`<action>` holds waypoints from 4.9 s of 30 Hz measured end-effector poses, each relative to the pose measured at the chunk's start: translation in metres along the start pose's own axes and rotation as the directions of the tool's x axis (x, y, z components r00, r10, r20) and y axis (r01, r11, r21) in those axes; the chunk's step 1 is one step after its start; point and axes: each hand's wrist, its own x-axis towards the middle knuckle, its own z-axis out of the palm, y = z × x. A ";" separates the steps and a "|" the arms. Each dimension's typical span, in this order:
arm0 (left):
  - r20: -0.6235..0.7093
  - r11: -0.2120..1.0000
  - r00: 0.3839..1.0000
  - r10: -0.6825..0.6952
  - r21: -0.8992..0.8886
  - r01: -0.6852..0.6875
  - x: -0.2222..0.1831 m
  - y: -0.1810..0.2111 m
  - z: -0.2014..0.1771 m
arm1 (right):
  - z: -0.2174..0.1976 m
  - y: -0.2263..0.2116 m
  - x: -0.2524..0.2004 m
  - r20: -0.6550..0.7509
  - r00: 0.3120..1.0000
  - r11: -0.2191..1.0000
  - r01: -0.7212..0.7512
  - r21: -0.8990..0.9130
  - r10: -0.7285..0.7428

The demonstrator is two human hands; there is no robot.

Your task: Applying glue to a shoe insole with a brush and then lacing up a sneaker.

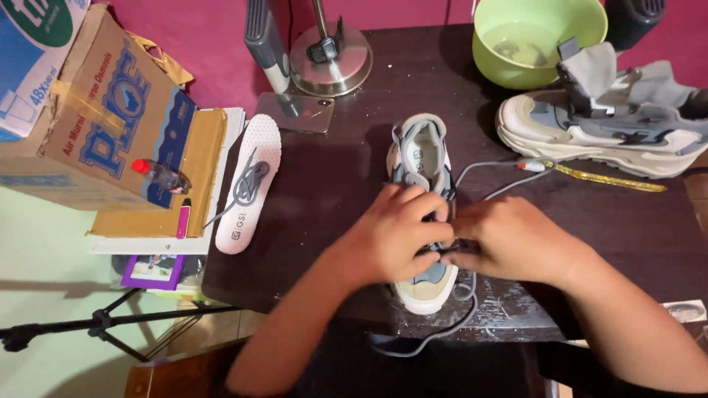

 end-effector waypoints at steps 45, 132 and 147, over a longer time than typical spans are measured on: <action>0.020 0.976 0.981 0.195 -0.106 -0.192 0.017 -0.054 0.008 | -0.029 0.011 -0.013 0.441 0.891 0.990 -0.136 0.036 0.106; 0.341 0.990 0.940 0.011 -0.133 0.036 0.018 -0.068 -0.060 | -0.032 -0.005 -0.022 0.058 0.772 0.669 -0.507 -0.544 0.633; 0.100 0.998 0.993 -0.059 0.022 0.057 0.029 -0.076 -0.046 | -0.045 0.048 -0.051 -0.750 0.661 0.977 -0.173 -0.125 0.021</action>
